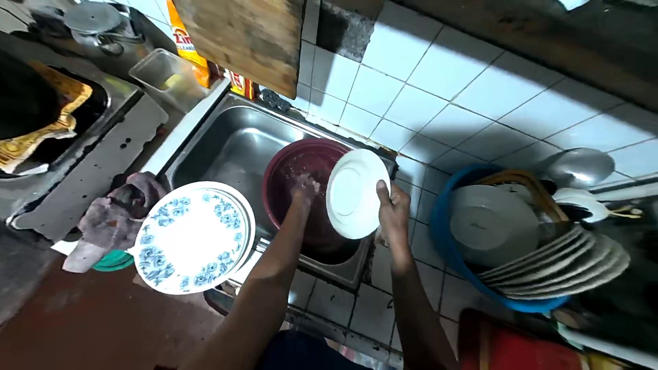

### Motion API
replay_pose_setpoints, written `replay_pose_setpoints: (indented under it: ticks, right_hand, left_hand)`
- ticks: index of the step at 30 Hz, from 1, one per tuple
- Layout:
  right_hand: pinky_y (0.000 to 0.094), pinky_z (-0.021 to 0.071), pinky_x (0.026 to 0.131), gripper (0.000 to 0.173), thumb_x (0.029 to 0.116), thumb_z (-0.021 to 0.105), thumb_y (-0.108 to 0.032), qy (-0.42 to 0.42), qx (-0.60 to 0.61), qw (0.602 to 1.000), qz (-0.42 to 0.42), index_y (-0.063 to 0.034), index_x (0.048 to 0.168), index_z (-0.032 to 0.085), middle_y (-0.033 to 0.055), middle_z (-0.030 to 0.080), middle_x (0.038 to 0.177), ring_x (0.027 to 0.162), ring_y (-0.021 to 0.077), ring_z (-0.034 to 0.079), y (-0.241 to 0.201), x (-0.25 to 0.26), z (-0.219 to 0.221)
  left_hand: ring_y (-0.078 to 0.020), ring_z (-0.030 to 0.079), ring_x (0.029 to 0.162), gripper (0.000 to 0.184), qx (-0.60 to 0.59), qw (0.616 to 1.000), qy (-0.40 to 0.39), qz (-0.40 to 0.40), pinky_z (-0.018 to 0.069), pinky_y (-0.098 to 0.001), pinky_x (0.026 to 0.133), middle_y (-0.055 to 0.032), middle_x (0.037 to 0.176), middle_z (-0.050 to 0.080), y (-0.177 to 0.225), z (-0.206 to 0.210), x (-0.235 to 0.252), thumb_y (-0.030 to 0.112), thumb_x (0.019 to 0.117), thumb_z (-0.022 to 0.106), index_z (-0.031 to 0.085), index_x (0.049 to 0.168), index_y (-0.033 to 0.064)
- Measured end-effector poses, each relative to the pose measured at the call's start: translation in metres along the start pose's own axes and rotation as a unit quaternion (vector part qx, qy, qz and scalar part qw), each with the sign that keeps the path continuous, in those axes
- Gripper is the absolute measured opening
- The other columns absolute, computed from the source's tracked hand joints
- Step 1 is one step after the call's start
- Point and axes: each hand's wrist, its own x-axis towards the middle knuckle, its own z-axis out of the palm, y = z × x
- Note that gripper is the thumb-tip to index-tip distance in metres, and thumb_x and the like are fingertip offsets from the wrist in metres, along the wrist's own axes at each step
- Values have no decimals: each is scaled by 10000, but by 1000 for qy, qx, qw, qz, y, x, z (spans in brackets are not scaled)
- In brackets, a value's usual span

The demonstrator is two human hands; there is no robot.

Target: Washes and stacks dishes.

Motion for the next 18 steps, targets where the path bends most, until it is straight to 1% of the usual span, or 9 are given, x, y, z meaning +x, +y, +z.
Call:
replay_pose_setpoints:
  ticks: [2, 4, 6, 9, 11, 13, 14, 16, 18]
  right_hand:
    - [439, 528, 849, 371, 1085, 502, -314, 23, 54, 995, 79, 3, 1069, 695, 118, 675, 932, 884, 179, 642, 9, 0, 8]
    - [476, 497, 901, 349, 1079, 520, -280, 30, 74, 989, 123, 17, 1083, 702, 153, 675, 1006, 962, 220, 628, 14, -2, 17]
    - [469, 508, 897, 343, 1081, 513, -267, 30, 80, 987, 137, 19, 1101, 701, 157, 681, 1032, 976, 218, 631, 14, -4, 23]
    - [451, 506, 828, 295, 1071, 515, -205, 35, 71, 989, 125, 5, 1030, 718, 123, 675, 932, 891, 196, 622, 4, -10, 27]
    - [484, 521, 837, 287, 1067, 532, -214, 31, 55, 991, 118, -8, 987, 714, 123, 680, 899, 880, 214, 646, -2, -16, 28]
    - [500, 527, 878, 311, 1078, 520, -245, 26, 41, 992, 115, -13, 1036, 722, 139, 703, 950, 930, 230, 669, -7, -23, 29]
    - [508, 523, 894, 324, 1081, 514, -248, 27, 38, 993, 112, -5, 1058, 726, 153, 708, 970, 948, 239, 671, -7, -24, 28]
    - [486, 512, 847, 320, 1079, 507, -230, 32, 43, 994, 100, 1, 1014, 719, 136, 684, 910, 890, 222, 645, -5, -20, 25]
    - [463, 514, 806, 305, 1078, 510, -205, 23, 56, 993, 105, -1, 986, 717, 124, 672, 875, 844, 204, 630, -4, -20, 19]
  left_hand:
    - [-141, 675, 819, 339, -88, 991, -104, 0, 592, -309, 769, -34, 957, 669, -5, 19, -44, 346, 1121, 341, 559, 1193, 97]
    - [-117, 684, 1027, 575, 6, 975, -205, 85, 550, -313, 938, -28, 1154, 708, -9, 34, -97, 493, 1116, 217, 593, 1298, 99]
    - [-174, 550, 1326, 654, 134, 929, -276, 208, 431, -400, 1136, -79, 1442, 599, -16, 48, -137, 452, 1116, 137, 551, 1440, 63]
    - [-258, 317, 1526, 587, 317, 850, -289, 307, 264, -504, 1241, -47, 1608, 440, -21, 54, -152, 425, 1113, 197, 486, 1532, 134]
    - [-275, 296, 1541, 551, 397, 818, -280, 308, 245, -520, 1255, -57, 1659, 354, -7, 52, -134, 413, 1121, 289, 406, 1582, 135]
    - [-246, 368, 1500, 562, 393, 849, -258, 243, 325, -526, 1210, -24, 1657, 353, -2, 48, -123, 504, 1106, 316, 411, 1579, 215]
    - [-250, 353, 1508, 571, 394, 852, -249, 240, 313, -536, 1215, -27, 1661, 345, -5, 49, -126, 518, 1102, 313, 418, 1577, 219]
    - [-300, 274, 1546, 557, 406, 819, -255, 315, 222, -547, 1256, -94, 1659, 344, -10, 57, -146, 418, 1120, 307, 417, 1573, 114]
    - [-297, 285, 1546, 560, 423, 772, -270, 389, 176, -539, 1266, -83, 1626, 410, -11, 61, -162, 390, 1120, 265, 471, 1538, 79]
